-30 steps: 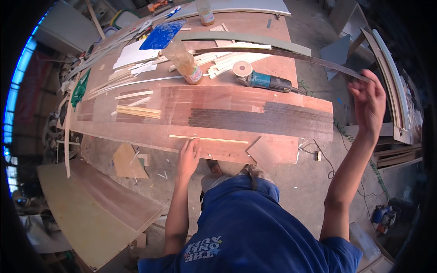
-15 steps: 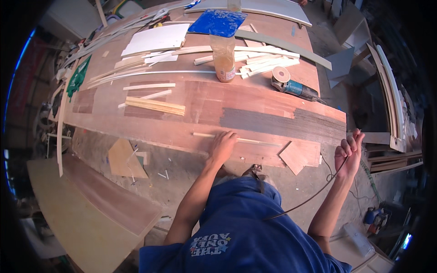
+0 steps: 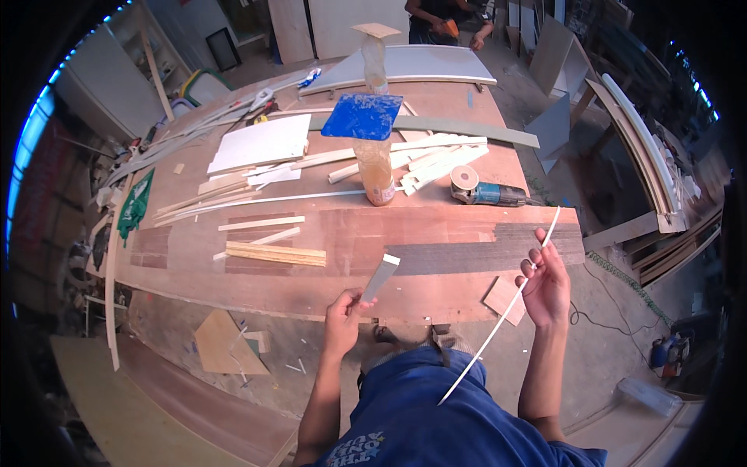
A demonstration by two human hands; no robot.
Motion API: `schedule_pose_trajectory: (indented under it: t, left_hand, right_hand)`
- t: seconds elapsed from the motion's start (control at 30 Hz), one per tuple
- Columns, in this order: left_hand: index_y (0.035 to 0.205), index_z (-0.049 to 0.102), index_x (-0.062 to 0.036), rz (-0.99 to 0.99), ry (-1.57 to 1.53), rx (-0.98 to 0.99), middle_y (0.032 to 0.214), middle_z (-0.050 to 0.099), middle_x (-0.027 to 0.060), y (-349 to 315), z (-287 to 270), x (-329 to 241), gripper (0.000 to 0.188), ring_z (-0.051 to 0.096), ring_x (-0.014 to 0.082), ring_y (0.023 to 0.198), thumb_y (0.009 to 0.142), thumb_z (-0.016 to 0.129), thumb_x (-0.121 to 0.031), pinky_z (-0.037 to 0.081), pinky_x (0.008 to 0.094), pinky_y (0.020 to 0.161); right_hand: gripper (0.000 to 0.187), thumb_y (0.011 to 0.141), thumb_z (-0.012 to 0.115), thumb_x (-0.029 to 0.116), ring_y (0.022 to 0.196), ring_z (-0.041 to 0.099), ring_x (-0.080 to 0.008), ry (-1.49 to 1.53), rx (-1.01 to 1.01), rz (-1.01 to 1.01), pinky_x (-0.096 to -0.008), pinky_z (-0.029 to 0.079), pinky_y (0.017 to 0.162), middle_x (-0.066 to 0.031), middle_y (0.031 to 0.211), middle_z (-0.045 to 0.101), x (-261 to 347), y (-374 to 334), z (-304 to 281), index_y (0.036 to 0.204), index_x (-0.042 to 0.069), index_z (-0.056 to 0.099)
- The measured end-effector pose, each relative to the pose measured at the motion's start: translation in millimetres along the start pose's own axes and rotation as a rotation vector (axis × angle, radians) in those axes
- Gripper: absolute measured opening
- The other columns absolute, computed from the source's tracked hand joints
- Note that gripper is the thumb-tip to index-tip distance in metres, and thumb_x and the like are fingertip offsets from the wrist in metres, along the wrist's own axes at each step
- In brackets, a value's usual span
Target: The person repeatedly picks up thin wooden strips, aligns them on a workbench, and uses a small block to press or smooth them into place. The person handles the strips one at a time and occasionally adjusts their position before moving to the next strip.
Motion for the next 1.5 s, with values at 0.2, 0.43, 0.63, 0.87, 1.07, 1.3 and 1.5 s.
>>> schedule_pose_trajectory:
  t: [0.2, 0.43, 0.63, 0.87, 1.07, 1.3, 1.5]
  left_hand:
    - [0.126, 0.066, 0.0054, 0.037, 0.069, -0.080, 0.113, 0.078, 0.0117, -9, 4, -1, 0.024, 0.072, 0.0145, 0.105, 0.108, 0.068, -0.011, 0.056, 0.0301, 0.096]
    - [0.131, 0.061, 0.0017, -0.096, -0.097, -0.255, 0.115, 0.075, 0.0099, -23, 7, 14, 0.030, 0.070, 0.0135, 0.095, 0.105, 0.072, -0.008, 0.058, 0.0299, 0.085]
    - [0.139, 0.054, -0.0037, -0.059, -0.475, -0.395, 0.124, 0.066, 0.0059, -26, 2, 6, 0.037, 0.066, 0.0140, 0.092, 0.107, 0.069, -0.011, 0.058, 0.0334, 0.079]
    - [0.143, 0.053, -0.0076, -0.028, -0.503, -0.556, 0.129, 0.065, 0.0027, -36, -10, -9, 0.037, 0.065, 0.0139, 0.103, 0.109, 0.067, -0.013, 0.058, 0.0352, 0.089]
    - [0.145, 0.053, -0.0065, -0.061, -0.375, -0.528, 0.131, 0.064, 0.0050, -39, -4, 0, 0.040, 0.066, 0.0155, 0.106, 0.107, 0.068, -0.010, 0.058, 0.0350, 0.095]
    - [0.132, 0.066, -0.0032, -0.042, 0.428, -0.267, 0.119, 0.074, 0.0128, -15, 13, 30, 0.026, 0.070, 0.0233, 0.112, 0.108, 0.065, -0.011, 0.056, 0.0373, 0.094]
    - [0.123, 0.072, -0.0058, 0.264, 0.993, 0.168, 0.114, 0.073, 0.0154, 7, 62, 68, 0.024, 0.066, 0.0377, 0.112, 0.100, 0.066, -0.008, 0.055, 0.0476, 0.096]
  right_hand:
    - [0.050, 0.111, 0.063, 0.020, 0.075, 0.072, -0.0164, -0.313, 0.101, -0.151, -0.0332, 0.065, 0.068, -0.0093, 0.098, 0.072, 22, 20, 42, 0.154, -0.003, 0.052]
    - [0.045, 0.113, 0.056, 0.017, 0.079, 0.073, -0.0172, -0.382, 0.260, -0.126, -0.0331, 0.066, 0.067, -0.0099, 0.101, 0.072, 37, 31, 72, 0.154, -0.002, 0.052]
    - [0.044, 0.113, 0.056, 0.018, 0.079, 0.075, -0.0179, -0.469, 0.344, -0.091, -0.0316, 0.065, 0.068, -0.0087, 0.101, 0.073, 35, 36, 84, 0.152, -0.002, 0.054]
    - [0.043, 0.114, 0.055, 0.017, 0.083, 0.078, -0.0200, -0.343, 0.319, -0.032, -0.0359, 0.070, 0.074, -0.0118, 0.104, 0.075, 25, 51, 86, 0.152, -0.002, 0.053]
    - [0.041, 0.112, 0.056, 0.016, 0.089, 0.077, -0.0208, -0.263, 0.311, 0.009, -0.0393, 0.070, 0.080, -0.0138, 0.108, 0.074, 19, 55, 78, 0.149, -0.004, 0.054]
    - [0.038, 0.112, 0.057, 0.016, 0.091, 0.077, -0.0223, -0.187, 0.252, 0.021, -0.0411, 0.070, 0.082, -0.0138, 0.108, 0.073, 20, 61, 52, 0.145, -0.003, 0.057]
    - [0.038, 0.112, 0.056, 0.014, 0.096, 0.076, -0.0246, -0.172, 0.136, 0.014, -0.0437, 0.070, 0.084, -0.0160, 0.112, 0.071, 18, 64, 22, 0.146, -0.003, 0.055]
Point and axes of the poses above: each hand's wrist, its own y-axis towards the middle knuckle, its own z-axis out of the palm, x = y × z, the point moved 9 cm from there along y, towards the middle knuckle
